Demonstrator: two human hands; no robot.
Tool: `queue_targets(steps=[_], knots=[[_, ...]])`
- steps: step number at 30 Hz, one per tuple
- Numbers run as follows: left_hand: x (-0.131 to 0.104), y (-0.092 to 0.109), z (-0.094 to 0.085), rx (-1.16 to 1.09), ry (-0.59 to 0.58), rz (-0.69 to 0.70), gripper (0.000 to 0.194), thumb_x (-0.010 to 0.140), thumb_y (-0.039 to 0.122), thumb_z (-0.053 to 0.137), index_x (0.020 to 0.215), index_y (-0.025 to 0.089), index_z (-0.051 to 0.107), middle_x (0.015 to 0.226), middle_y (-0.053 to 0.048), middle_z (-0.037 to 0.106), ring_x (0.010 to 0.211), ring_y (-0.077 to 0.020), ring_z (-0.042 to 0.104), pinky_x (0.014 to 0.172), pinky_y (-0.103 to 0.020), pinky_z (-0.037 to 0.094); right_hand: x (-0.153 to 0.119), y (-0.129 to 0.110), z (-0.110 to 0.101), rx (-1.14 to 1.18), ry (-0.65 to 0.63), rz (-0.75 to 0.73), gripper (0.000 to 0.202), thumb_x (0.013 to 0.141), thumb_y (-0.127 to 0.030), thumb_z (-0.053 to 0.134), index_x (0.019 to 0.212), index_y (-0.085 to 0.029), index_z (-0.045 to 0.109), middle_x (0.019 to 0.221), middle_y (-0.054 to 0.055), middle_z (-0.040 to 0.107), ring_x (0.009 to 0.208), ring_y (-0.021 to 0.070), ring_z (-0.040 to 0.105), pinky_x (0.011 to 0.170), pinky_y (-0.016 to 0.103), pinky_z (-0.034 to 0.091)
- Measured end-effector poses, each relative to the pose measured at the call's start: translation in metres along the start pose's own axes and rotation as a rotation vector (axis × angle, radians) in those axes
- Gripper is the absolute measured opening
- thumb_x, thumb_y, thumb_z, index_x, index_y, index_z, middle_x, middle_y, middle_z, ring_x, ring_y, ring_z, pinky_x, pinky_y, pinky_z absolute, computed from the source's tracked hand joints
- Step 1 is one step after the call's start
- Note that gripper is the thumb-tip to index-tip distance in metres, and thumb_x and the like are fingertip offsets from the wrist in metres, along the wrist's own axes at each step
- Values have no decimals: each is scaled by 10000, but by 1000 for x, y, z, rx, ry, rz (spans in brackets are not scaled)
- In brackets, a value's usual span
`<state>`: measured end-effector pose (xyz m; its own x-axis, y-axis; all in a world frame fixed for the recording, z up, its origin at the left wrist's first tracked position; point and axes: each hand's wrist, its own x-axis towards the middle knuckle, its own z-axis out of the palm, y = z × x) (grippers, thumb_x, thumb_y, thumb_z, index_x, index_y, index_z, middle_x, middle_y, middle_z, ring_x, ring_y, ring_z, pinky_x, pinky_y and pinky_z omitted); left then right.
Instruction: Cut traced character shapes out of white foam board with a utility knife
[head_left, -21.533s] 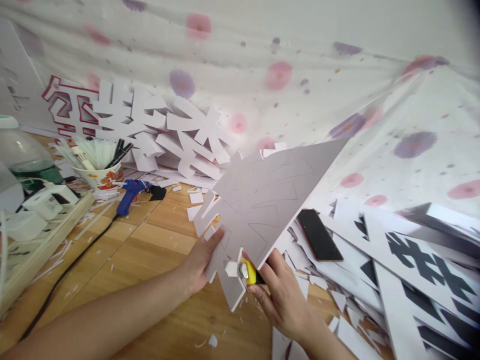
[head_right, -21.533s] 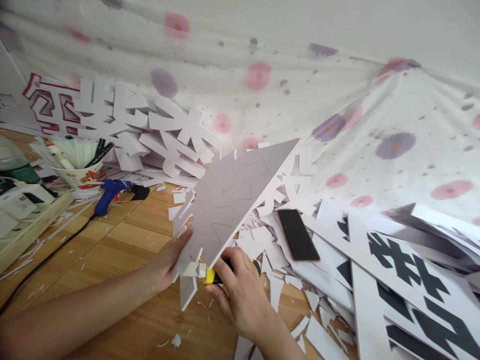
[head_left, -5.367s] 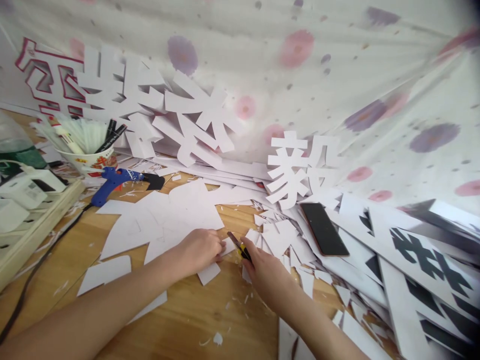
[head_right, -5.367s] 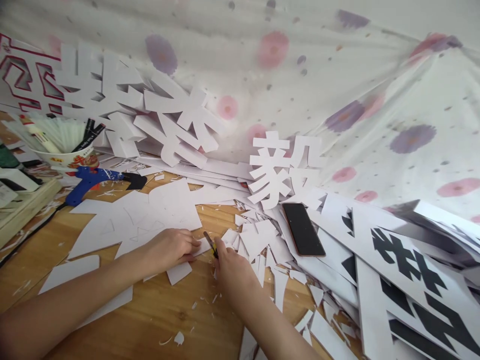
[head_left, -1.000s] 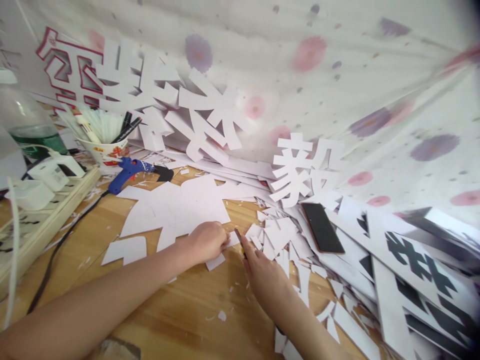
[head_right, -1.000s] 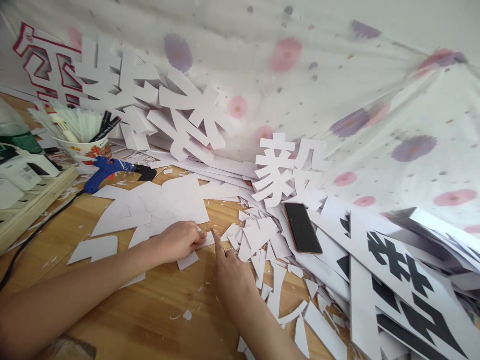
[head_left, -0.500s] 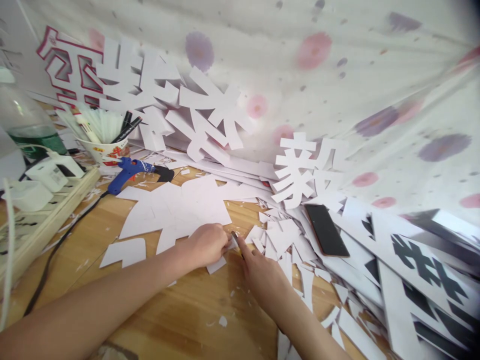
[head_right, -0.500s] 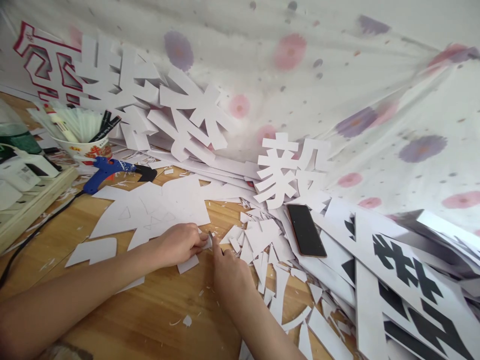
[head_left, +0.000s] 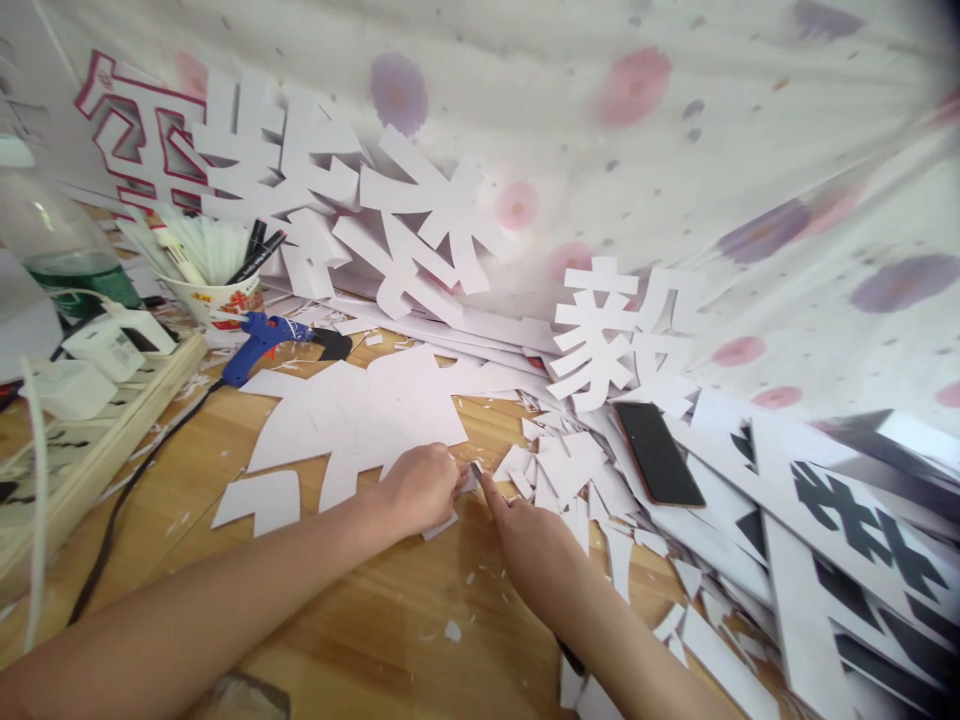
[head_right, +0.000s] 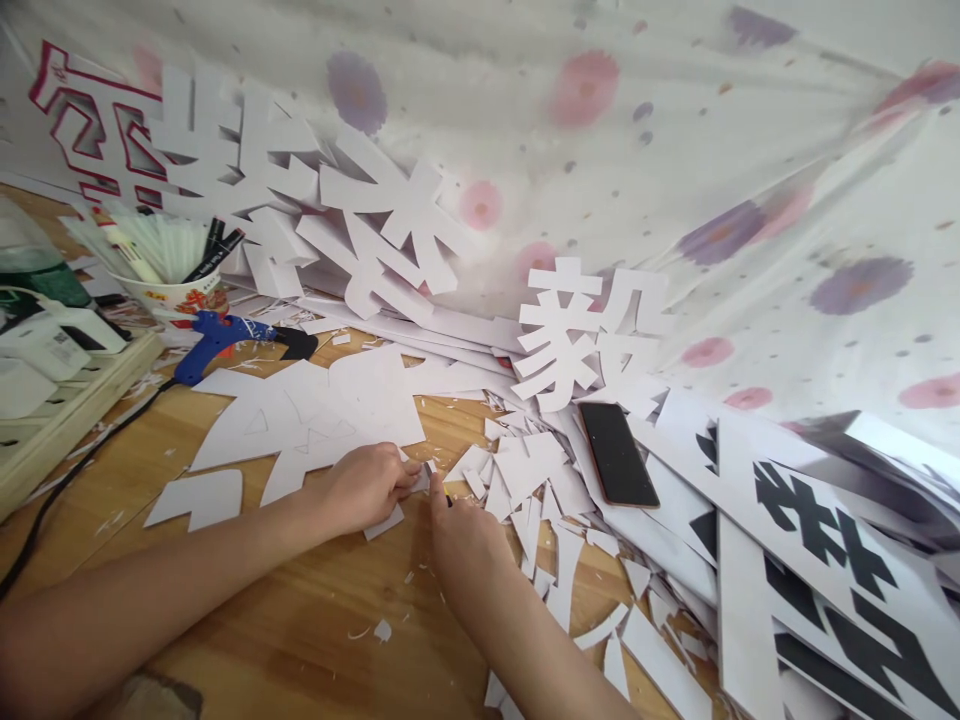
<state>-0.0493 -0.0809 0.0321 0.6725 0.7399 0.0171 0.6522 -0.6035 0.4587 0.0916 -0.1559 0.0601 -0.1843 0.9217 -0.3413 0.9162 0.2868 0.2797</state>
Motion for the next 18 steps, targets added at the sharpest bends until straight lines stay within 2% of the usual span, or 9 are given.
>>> queue_targets(steps=[4, 8, 11, 15, 18], knots=[[0, 2, -1, 96, -26, 0, 119, 692, 128, 507, 623, 170, 594, 639, -55, 583, 702, -197, 582, 637, -280, 424, -5, 0, 7, -37, 36, -4, 763, 657, 3, 483, 1375, -50, 229, 728, 112, 640, 577, 189, 621, 469, 253, 451], [0, 2, -1, 163, -34, 1, 137, 717, 151, 492, 660, 177, 614, 634, -54, 579, 694, -197, 584, 604, -269, 418, -10, -2, 7, -36, 20, -4, 750, 667, 10, 472, 1375, -55, 234, 733, 112, 646, 594, 193, 626, 482, 257, 453], [0, 1, 0, 204, -38, 28, 153, 730, 159, 486, 659, 180, 620, 633, -57, 587, 735, -201, 589, 610, -265, 417, -15, -5, 11, -14, -12, 23, 679, 723, 6, 436, 1372, -77, 256, 761, 119, 656, 637, 195, 638, 515, 258, 454], [0, 0, -2, 230, -29, 88, 177, 753, 170, 471, 676, 176, 631, 648, -69, 609, 750, -212, 592, 616, -280, 418, -23, -3, 18, 125, -1, 104, 578, 820, -91, 412, 1377, -147, 267, 862, 110, 664, 730, 201, 646, 568, 258, 446], [1, 0, -3, 197, 1, 114, 127, 747, 206, 512, 690, 174, 621, 683, -62, 623, 783, -216, 584, 664, -293, 424, -28, 11, 17, 306, 29, 168, 556, 868, -175, 390, 1392, -229, 213, 961, 67, 657, 776, 179, 643, 597, 241, 432]])
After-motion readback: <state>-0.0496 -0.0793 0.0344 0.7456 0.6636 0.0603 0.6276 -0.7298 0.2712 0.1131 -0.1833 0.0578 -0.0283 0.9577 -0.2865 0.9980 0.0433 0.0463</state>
